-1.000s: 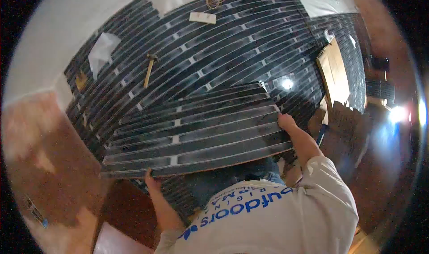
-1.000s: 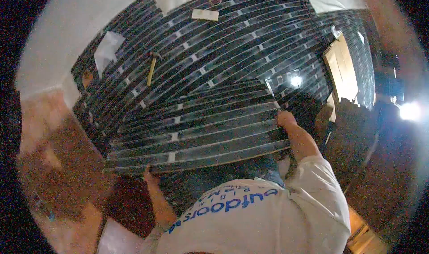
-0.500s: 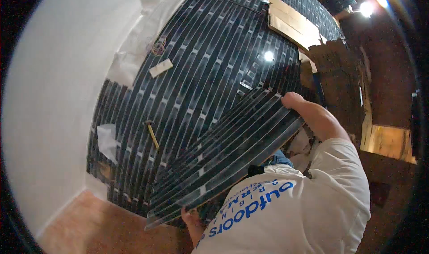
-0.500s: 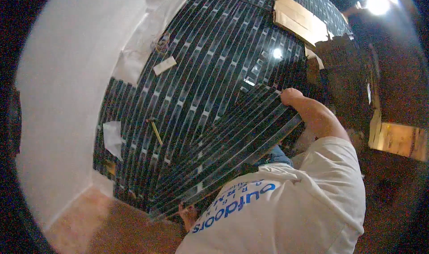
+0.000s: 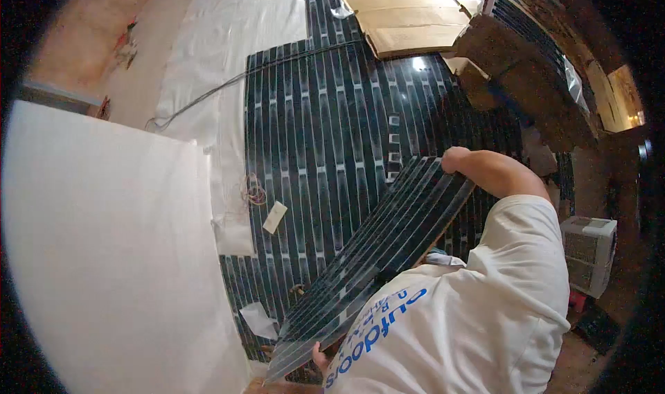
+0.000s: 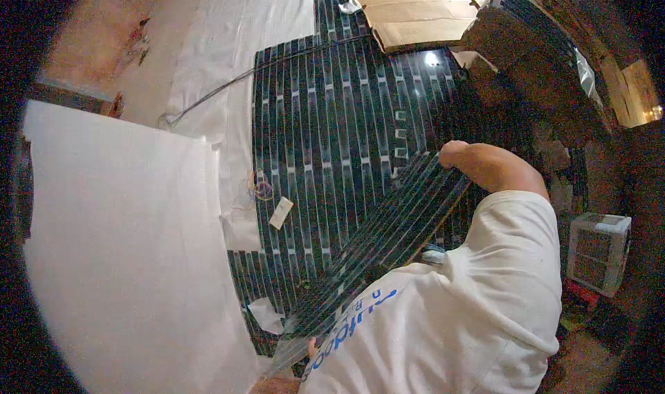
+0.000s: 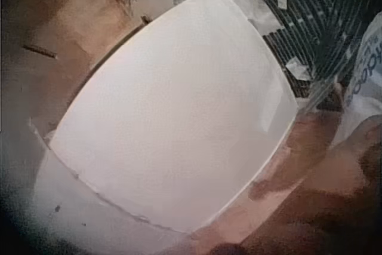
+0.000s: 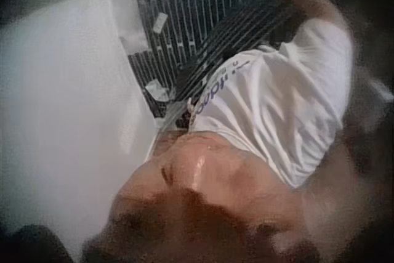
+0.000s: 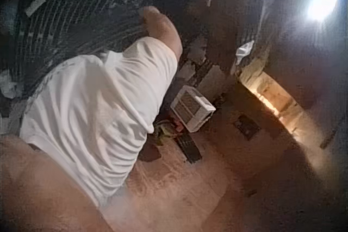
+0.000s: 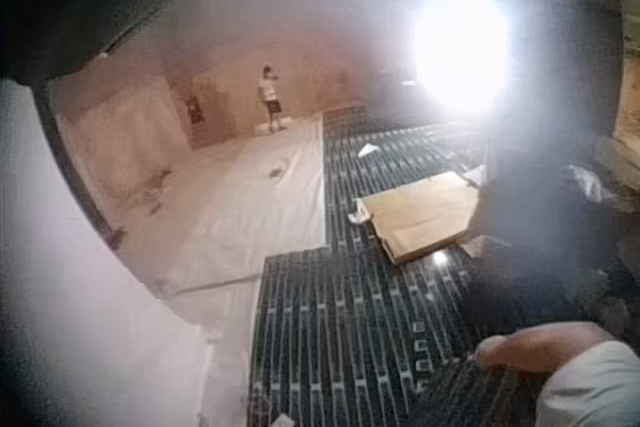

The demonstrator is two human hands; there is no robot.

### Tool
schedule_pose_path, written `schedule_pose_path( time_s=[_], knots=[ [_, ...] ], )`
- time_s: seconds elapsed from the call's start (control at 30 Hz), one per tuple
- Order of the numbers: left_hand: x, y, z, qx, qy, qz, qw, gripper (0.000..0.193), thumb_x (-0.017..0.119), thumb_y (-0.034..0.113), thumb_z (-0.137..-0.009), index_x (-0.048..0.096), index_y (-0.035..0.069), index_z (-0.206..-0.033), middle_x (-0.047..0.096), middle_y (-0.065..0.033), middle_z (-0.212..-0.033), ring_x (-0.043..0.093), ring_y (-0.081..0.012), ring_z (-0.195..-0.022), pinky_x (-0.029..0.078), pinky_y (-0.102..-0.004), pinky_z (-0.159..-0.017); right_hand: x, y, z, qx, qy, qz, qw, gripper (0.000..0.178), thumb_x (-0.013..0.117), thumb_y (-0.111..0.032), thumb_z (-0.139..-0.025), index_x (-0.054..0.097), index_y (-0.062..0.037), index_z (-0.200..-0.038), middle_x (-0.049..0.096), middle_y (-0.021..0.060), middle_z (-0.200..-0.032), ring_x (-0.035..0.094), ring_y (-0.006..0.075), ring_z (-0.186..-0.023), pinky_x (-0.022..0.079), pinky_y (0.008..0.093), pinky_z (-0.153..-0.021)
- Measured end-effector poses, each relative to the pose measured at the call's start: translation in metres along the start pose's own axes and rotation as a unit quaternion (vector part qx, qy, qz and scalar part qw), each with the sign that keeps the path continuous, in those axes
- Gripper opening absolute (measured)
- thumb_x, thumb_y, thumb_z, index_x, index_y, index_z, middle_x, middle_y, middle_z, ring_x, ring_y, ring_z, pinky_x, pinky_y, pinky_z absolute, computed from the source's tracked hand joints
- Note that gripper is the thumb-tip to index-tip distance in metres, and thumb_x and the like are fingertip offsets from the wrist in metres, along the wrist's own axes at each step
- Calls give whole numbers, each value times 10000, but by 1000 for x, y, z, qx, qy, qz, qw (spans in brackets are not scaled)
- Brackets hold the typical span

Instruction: Measure and cut large insulation panels for floor or ceiling installation.

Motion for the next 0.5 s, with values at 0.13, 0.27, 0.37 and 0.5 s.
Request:
schedule_pose_path(
  time_s=[0.13, 0.27, 0.37, 0.5],
  knots=[
    [128, 81, -31, 39, 26, -31, 998, 324, 595, 280, -996, 659, 39, -1203, 708, -158, -1132, 683, -298, -992, 550, -449, -875, -104, 44, 8, 3, 104, -80, 991, 353, 557, -160, -949, 751, -66, -1229, 706, 165, -1300, 669, 364, -1209, 559, 479, -973],
    [287, 163, -69, 59, 19, -68, 996, 325, 600, 284, -990, 660, 41, -1196, 708, -156, -1133, 683, -300, -996, 550, -449, -877, -191, 86, -42, 5, 89, -42, 995, 337, 559, -186, -973, 750, -62, -1221, 700, 156, -1299, 666, 361, -1194, 555, 492, -959],
    [412, 225, -103, 73, 11, -86, 994, 325, 603, 288, -986, 660, 43, -1191, 708, -155, -1134, 683, -301, -998, 551, -450, -879, -260, 138, -79, 85, 84, -138, 983, 322, 577, -231, -980, 756, -76, -1198, 712, 155, -1262, 674, 349, -1174, 551, 491, -946],
    [589, 321, -146, 85, -20, -138, 987, 325, 608, 293, -980, 660, 45, -1184, 708, -153, -1135, 683, -302, -1002, 551, -451, -881, -338, 207, -106, 115, 96, -189, 971, 359, 631, -311, -928, 763, -78, -1166, 741, 140, -1175, 703, 342, -1105, 566, 483, -904]
  ],
)
Point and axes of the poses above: each hand's wrist, its own z-axis away from the middle knuckle, its own x-axis out of the palm, y = z × x, the point moved 9 cm from there along -z, towards the middle knuckle
